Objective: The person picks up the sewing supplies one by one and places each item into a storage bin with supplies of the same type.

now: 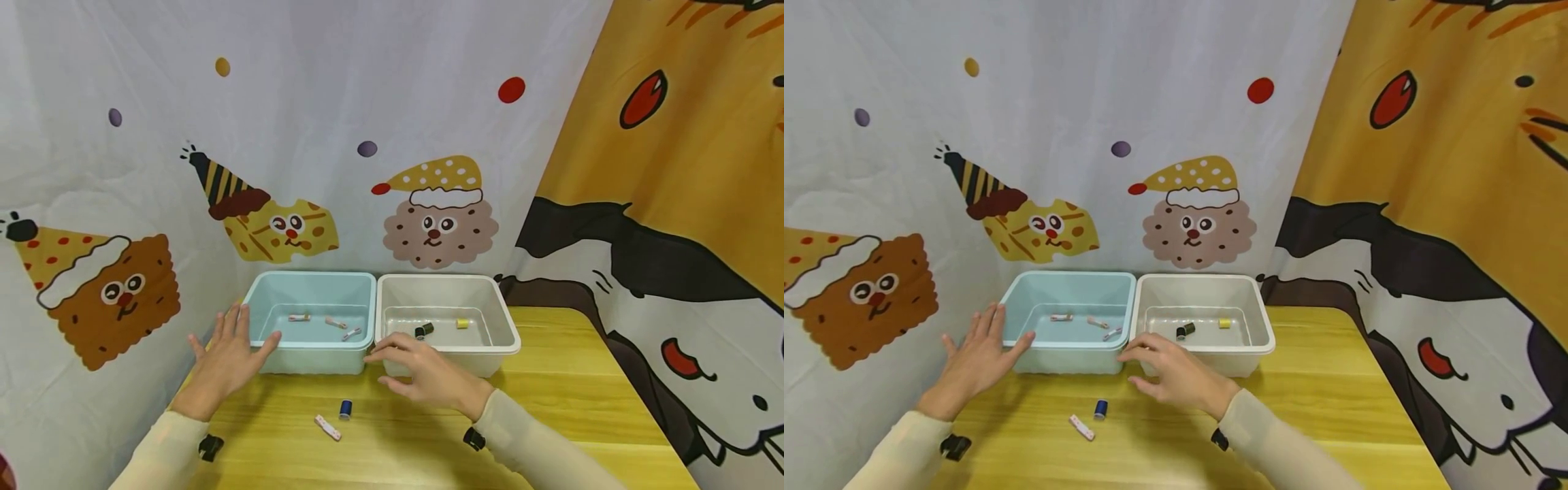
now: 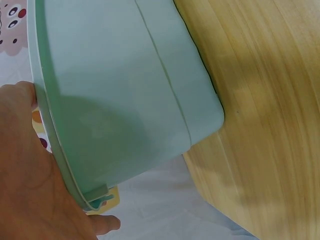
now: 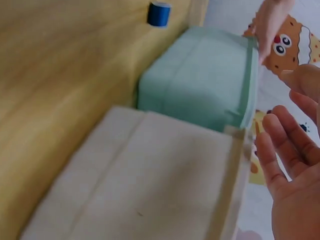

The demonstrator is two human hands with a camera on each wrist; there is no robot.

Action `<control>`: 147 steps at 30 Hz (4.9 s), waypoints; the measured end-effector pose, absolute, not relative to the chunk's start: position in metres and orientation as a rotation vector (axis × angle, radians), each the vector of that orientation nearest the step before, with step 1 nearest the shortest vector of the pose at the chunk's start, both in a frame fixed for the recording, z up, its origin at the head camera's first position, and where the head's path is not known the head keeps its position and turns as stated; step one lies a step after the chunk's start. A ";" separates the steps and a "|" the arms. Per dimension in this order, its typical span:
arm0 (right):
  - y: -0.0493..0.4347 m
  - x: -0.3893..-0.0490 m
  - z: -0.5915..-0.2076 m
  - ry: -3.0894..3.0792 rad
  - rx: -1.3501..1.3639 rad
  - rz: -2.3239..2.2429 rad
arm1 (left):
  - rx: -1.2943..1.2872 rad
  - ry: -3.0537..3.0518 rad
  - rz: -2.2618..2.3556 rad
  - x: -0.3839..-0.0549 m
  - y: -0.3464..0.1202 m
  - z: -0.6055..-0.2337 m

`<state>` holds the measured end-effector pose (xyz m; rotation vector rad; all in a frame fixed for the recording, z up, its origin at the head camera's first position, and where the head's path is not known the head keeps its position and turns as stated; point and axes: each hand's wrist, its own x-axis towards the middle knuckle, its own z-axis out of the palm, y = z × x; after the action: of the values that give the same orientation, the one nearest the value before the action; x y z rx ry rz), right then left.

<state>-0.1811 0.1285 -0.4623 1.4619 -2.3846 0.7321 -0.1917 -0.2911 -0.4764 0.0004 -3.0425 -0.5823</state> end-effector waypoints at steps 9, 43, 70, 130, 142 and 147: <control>0.118 -0.167 -0.490 -2.378 1.515 0.744 | -0.010 -3.027 -0.604 -0.192 -0.291 -0.476; 0.069 -0.183 -0.567 -2.922 1.388 0.726 | -0.007 -3.039 -0.585 -0.192 -0.291 -0.475; 0.059 -0.188 -0.568 -2.826 1.406 0.897 | -0.004 -3.053 -0.571 -0.191 -0.289 -0.473; 0.094 -0.175 -0.471 -2.610 1.413 0.843 | 0.009 -3.062 -0.562 -0.193 -0.290 -0.476; 0.097 -0.185 -0.452 -2.517 1.398 0.738 | 0.009 -3.067 -0.565 -0.191 -0.289 -0.473; 0.099 -0.189 -0.444 -2.532 1.383 0.742 | 0.009 -3.066 -0.563 -0.192 -0.290 -0.474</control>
<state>-0.1893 0.0987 -0.4435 1.3829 -2.5323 0.7420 -0.1916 -0.2896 -0.4739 0.0086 -3.0661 -0.5635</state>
